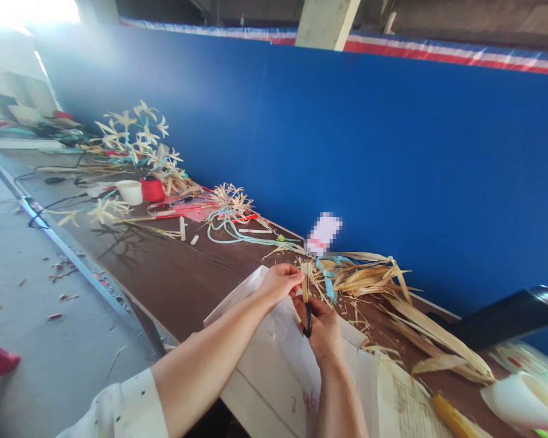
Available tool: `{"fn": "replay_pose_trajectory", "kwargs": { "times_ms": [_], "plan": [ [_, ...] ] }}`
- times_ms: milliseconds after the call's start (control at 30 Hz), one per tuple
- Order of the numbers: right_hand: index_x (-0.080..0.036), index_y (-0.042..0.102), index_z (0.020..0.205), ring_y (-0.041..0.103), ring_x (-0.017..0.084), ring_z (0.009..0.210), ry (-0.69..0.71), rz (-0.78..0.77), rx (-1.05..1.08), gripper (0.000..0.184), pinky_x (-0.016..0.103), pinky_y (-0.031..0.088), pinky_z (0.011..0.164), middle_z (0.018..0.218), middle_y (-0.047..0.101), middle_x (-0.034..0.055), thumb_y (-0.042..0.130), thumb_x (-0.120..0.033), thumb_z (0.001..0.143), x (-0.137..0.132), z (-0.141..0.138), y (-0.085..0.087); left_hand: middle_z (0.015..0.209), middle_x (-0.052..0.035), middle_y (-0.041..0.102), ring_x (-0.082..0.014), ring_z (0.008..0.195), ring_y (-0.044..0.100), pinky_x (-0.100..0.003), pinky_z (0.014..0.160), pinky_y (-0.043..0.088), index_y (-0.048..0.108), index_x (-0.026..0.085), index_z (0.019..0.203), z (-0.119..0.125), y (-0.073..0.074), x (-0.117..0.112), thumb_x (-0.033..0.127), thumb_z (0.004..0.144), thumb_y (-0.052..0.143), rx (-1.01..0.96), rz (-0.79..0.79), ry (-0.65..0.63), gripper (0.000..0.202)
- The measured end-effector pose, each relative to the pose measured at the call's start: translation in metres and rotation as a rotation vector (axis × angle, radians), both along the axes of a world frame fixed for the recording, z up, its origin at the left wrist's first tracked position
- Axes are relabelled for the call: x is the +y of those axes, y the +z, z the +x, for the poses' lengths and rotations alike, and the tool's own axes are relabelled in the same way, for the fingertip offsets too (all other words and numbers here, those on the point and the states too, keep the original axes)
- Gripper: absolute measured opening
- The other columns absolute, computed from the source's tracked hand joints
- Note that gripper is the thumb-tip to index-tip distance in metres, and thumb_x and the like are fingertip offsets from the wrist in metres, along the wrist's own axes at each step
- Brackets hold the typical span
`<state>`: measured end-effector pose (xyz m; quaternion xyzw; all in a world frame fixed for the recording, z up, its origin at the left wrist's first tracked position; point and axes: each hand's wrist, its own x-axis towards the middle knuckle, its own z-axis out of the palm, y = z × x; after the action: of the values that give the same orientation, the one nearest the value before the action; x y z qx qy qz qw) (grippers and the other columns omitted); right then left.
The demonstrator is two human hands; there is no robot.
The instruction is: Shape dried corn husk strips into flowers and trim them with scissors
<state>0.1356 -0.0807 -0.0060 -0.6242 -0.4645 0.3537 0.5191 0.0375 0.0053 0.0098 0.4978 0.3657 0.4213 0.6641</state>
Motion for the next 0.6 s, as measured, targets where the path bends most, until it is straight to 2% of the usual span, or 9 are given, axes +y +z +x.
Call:
{"fn": "replay_pose_trajectory", "kwargs": {
  "times_ms": [167,267,433,533,600],
  "plan": [
    [-0.017,0.068,0.087,0.041,0.009,0.047,0.012,-0.009,0.048,0.029,0.022,0.029,0.042,0.058,0.052,-0.0024,0.069,-0.038,0.067,0.002,0.000,-0.001,0.050,0.0026,0.053,-0.0060,0.042,0.047,-0.016,0.042,0.039,0.055,0.014,0.067,0.000,0.003,-0.001,0.020,0.073,0.058,-0.009,-0.018,0.001,0.009],
    [-0.017,0.068,0.087,0.043,0.010,0.049,0.016,-0.024,0.045,0.030,0.022,0.031,0.044,0.057,0.051,-0.0026,0.069,-0.039,0.067,0.002,0.000,0.000,0.049,0.0032,0.052,-0.0053,0.041,0.046,-0.016,0.042,0.038,0.055,0.014,0.067,-0.001,0.003,-0.002,0.020,0.073,0.058,-0.022,-0.024,0.002,0.009],
    [-0.015,0.068,0.086,0.045,0.011,0.050,0.022,-0.036,0.021,0.032,0.023,0.033,0.045,0.054,0.052,-0.0011,0.069,-0.041,0.067,-0.001,-0.002,0.004,0.049,0.0037,0.051,-0.0047,0.041,0.044,-0.015,0.040,0.036,0.054,0.013,0.066,-0.005,0.005,0.003,0.019,0.074,0.057,-0.080,-0.029,0.079,0.010],
    [-0.016,0.067,0.082,0.048,0.011,0.051,-0.052,0.011,0.055,0.031,0.023,0.036,0.047,0.060,0.056,-0.0002,0.070,-0.042,0.066,-0.001,0.001,0.004,0.049,0.0043,0.050,-0.0040,0.040,0.042,-0.015,0.040,0.034,0.054,0.014,0.065,-0.008,0.006,0.008,0.022,0.074,0.058,-0.099,-0.034,0.134,0.013],
    [-0.018,0.067,0.081,0.049,0.011,0.052,-0.168,0.073,0.108,0.029,0.024,0.037,0.047,0.065,0.058,-0.0004,0.071,-0.041,0.064,0.001,0.004,0.003,0.048,0.0050,0.049,-0.0038,0.039,0.041,-0.015,0.041,0.034,0.054,0.014,0.066,-0.009,0.006,0.009,0.024,0.073,0.060,-0.094,-0.036,0.146,0.014]
  ]
}}
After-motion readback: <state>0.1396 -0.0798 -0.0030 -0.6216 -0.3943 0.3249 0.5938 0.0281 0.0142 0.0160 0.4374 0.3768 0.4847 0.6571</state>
